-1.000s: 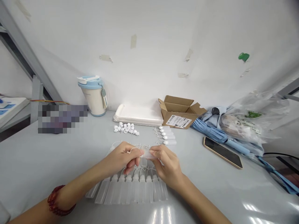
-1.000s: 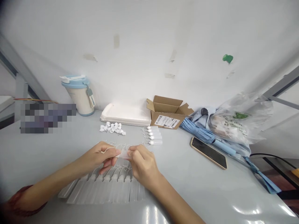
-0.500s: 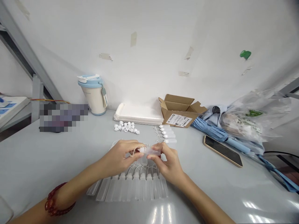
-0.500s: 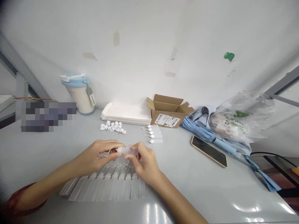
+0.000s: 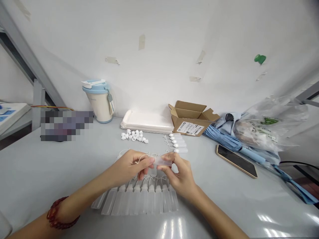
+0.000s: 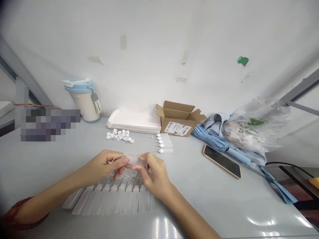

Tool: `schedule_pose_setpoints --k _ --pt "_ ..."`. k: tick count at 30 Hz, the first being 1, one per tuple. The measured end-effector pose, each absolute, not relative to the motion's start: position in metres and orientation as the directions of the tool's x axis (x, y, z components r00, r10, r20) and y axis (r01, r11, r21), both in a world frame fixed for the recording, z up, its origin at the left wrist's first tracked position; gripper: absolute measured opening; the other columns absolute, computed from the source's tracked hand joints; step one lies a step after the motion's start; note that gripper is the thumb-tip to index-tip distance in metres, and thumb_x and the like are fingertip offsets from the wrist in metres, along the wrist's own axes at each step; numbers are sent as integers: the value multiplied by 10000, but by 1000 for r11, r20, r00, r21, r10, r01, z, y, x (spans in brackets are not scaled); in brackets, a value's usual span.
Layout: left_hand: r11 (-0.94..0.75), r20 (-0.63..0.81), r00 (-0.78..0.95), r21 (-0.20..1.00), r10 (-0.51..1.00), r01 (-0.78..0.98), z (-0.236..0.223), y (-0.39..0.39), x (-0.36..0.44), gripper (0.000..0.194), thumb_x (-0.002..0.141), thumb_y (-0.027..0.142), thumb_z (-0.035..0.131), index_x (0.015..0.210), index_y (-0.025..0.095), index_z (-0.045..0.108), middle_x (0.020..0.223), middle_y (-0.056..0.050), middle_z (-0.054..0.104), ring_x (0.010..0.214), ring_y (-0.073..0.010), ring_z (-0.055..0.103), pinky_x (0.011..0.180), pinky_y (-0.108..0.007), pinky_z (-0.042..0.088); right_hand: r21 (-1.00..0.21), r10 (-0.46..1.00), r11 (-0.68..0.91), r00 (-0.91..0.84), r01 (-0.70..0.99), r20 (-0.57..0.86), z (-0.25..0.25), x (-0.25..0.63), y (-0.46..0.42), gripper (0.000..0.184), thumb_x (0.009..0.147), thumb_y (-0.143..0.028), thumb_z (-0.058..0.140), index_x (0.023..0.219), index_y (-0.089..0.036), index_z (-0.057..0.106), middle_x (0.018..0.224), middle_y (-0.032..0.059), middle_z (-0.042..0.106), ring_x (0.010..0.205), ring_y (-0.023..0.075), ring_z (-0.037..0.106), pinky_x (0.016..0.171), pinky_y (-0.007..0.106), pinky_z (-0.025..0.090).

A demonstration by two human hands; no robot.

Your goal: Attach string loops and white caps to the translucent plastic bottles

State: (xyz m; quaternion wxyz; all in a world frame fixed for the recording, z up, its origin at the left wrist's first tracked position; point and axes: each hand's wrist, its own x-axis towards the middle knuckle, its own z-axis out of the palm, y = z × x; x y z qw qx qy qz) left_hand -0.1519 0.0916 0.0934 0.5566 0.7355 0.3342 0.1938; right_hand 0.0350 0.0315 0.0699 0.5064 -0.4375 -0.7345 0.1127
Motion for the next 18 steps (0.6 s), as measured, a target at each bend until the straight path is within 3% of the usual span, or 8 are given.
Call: schedule_pose_setpoints --k 4,7,9,12,15,18 --pt "-372 121 669 895 734 247 90 91 -152 222 831 349 558 759 167 662 621 15 586 588 -123 526 549 -221 403 -753 855 468 -20 463 519 72 35 31 110 812 -253 617 809 -195 523 646 -37 516 547 94 462 513 214 407" --pt "-515 260 640 820 723 250 89 91 -151 173 832 247 535 784 174 685 660 3 607 612 -125 514 581 -234 392 -845 909 387 1 368 417 73 34 32 137 805 -292 609 795 -194 514 634 -35 521 544 100 462 507 221 398" --pt "-479 209 660 839 721 258 90 90 -151 158 819 237 546 752 170 673 649 6 595 604 -122 507 565 -227 383 -871 924 363 -5 330 383 73 33 32 145 803 -299 607 796 -195 507 635 -32 534 549 104 467 513 226 398" --pt "-283 22 709 926 705 252 93 90 -151 196 800 353 601 764 166 648 637 16 585 585 -121 520 539 -215 392 -864 917 377 -3 334 399 74 35 33 142 803 -281 611 792 -196 498 633 -35 533 557 103 464 528 228 394" --pt "-131 -91 701 958 707 256 94 90 -150 402 871 478 468 679 149 598 585 11 569 530 -119 539 523 -223 403 -836 897 418 -14 357 442 74 36 34 137 803 -271 621 794 -196 507 647 -35 531 563 101 457 533 225 387" --pt "-88 -121 666 959 736 271 91 90 -149 506 899 524 375 614 146 551 542 12 547 465 -107 507 492 -228 395 -817 886 449 -58 362 461 75 35 33 138 808 -285 624 798 -194 521 655 -33 526 564 100 462 532 223 389"
